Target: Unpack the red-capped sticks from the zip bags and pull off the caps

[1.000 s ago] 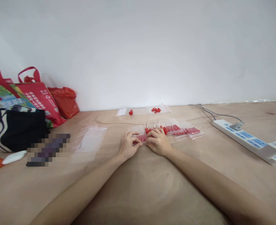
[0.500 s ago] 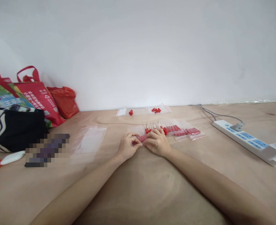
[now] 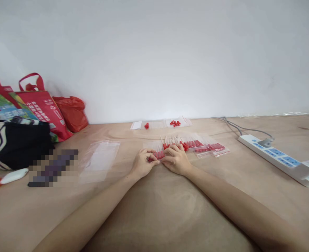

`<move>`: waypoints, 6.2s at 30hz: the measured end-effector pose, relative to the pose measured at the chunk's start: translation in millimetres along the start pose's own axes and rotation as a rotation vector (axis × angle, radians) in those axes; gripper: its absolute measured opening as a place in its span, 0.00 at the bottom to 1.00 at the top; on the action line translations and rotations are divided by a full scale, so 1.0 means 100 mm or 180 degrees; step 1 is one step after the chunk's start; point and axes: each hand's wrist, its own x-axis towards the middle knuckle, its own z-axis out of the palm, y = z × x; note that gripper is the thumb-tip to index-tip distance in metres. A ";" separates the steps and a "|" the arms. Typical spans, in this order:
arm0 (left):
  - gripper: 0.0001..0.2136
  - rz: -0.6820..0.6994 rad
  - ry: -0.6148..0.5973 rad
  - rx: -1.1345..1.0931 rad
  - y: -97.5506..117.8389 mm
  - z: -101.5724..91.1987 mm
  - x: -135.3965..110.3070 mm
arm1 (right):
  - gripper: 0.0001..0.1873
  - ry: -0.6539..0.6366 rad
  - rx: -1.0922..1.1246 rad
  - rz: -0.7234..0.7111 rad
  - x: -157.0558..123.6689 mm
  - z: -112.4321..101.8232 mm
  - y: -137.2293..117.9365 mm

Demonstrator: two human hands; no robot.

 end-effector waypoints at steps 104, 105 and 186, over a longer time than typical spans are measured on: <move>0.11 0.1138 -0.0845 0.0304 0.06 -0.28 -0.19 | 0.18 -0.0800 0.0030 0.0528 -0.05 -0.24 -0.24; 0.11 0.1134 -0.0849 0.0299 0.06 -0.28 -0.19 | 0.18 -0.0855 -0.0001 0.0569 -0.05 -0.24 -0.23; 0.15 0.1006 -0.1111 0.0491 0.02 -0.23 -0.22 | 0.08 -0.0952 0.0951 0.1265 -0.24 -0.35 -0.08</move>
